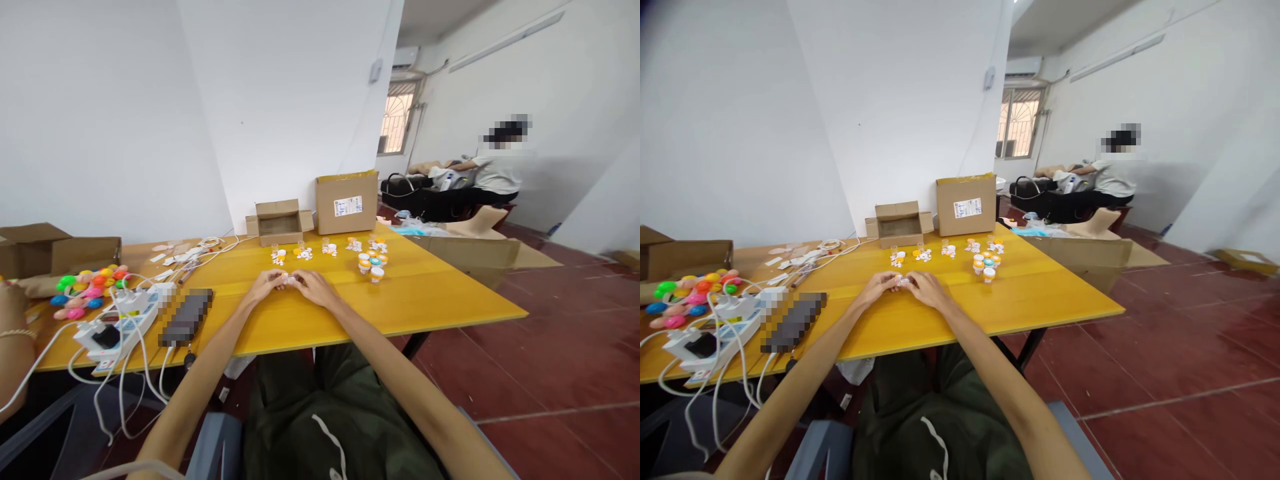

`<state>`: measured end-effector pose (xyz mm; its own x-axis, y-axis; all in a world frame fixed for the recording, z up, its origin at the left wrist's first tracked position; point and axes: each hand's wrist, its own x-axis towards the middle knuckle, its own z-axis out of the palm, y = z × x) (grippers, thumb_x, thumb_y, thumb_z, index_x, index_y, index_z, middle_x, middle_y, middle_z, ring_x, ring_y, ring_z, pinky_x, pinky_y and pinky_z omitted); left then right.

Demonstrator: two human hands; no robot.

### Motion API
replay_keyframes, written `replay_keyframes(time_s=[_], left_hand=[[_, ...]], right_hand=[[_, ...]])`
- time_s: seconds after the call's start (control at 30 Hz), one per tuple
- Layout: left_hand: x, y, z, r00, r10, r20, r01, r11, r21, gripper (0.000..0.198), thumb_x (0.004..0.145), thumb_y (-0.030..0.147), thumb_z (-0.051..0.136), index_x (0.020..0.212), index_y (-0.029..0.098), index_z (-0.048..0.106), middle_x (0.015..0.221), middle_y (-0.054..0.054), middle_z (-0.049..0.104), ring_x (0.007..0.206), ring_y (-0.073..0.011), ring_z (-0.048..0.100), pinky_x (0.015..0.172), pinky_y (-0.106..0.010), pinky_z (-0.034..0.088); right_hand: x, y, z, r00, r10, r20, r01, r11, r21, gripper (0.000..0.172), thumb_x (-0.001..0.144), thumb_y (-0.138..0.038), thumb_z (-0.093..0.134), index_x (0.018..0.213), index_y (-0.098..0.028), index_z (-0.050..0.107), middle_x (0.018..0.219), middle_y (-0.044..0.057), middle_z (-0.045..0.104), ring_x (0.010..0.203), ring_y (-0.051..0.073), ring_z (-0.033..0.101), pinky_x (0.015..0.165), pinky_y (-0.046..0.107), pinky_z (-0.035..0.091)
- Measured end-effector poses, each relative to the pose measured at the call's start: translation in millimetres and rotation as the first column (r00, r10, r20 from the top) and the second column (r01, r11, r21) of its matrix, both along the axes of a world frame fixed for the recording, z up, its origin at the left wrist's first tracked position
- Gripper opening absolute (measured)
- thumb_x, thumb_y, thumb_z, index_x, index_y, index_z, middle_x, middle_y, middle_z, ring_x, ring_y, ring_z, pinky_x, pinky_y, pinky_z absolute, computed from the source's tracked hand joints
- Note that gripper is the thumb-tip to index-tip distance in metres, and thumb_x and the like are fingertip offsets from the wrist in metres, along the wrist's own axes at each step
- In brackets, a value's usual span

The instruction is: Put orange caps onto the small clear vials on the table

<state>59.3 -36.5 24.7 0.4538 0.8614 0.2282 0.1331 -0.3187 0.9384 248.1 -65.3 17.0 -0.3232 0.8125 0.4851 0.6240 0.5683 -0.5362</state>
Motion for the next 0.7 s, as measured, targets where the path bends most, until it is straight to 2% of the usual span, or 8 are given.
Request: replay_keyframes(time_s=[0.2,0.3,0.43,0.53,0.63,0.7], left_hand=[[-0.1,-0.2,0.1,1.000,0.001,0.004,-0.001,1.000,-0.016,0.037,0.071,0.051,0.075,0.085,0.016,0.073,0.068,-0.002,0.067,0.065,-0.0139,0.060,0.066,-0.026,0.048],[1.0,-1.9,1.9,1.000,0.012,0.002,-0.012,1.000,-0.019,0.038,0.072,0.051,0.075,0.083,0.015,0.073,0.067,-0.001,0.067,0.065,-0.0142,0.060,0.066,-0.026,0.048],[2.7,-4.4,4.4,1.000,0.004,0.004,-0.004,1.000,-0.026,0.039,0.072,0.053,0.074,0.083,0.016,0.073,0.066,-0.001,0.066,0.064,-0.0137,0.059,0.066,-0.026,0.047],[2.5,-4.5,4.3,1.000,-0.002,0.012,0.002,1.000,-0.027,0.038,0.072,0.052,0.074,0.084,0.016,0.074,0.068,-0.002,0.067,0.065,-0.0138,0.059,0.067,-0.026,0.047],[0.9,-2.8,1.9,1.000,0.004,0.007,-0.004,1.000,-0.027,0.038,0.072,0.051,0.074,0.086,0.016,0.074,0.068,-0.002,0.067,0.067,-0.0145,0.060,0.067,-0.027,0.047],[-0.3,-1.3,0.1,1.000,0.009,0.001,-0.009,1.000,-0.026,0.038,0.072,0.051,0.075,0.087,0.016,0.073,0.068,-0.002,0.067,0.067,-0.0147,0.060,0.067,-0.027,0.047]], right_hand=[[0.2,-2.0,2.7,1.000,0.003,0.004,-0.003,0.999,-0.044,0.019,0.092,-0.037,0.055,0.093,-0.023,0.068,0.089,0.003,0.073,0.080,0.017,0.065,0.071,0.026,0.045],[-0.3,-1.9,2.1,1.000,-0.012,-0.003,0.012,0.998,-0.064,0.018,0.086,-0.039,0.063,0.095,-0.024,0.067,0.086,0.001,0.072,0.076,0.017,0.064,0.067,0.026,0.045],[-0.4,-0.4,-0.6,0.999,-0.033,-0.028,0.031,0.996,-0.079,0.029,0.078,-0.031,0.071,0.105,-0.025,0.062,0.089,0.000,0.071,0.079,0.018,0.065,0.068,0.027,0.046],[0.3,0.4,-2.1,0.999,0.002,-0.043,-0.004,0.998,-0.065,0.021,0.082,-0.028,0.067,0.102,-0.025,0.062,0.087,0.000,0.071,0.079,0.018,0.065,0.070,0.027,0.046],[0.7,1.1,-3.0,0.999,0.012,-0.038,-0.013,0.999,-0.036,0.012,0.086,-0.031,0.063,0.095,-0.024,0.063,0.087,0.001,0.071,0.077,0.017,0.065,0.069,0.027,0.046],[0.6,1.6,-3.4,1.000,-0.001,-0.024,0.001,1.000,-0.012,0.013,0.088,-0.035,0.061,0.091,-0.023,0.065,0.087,0.003,0.071,0.077,0.017,0.065,0.069,0.027,0.046]])
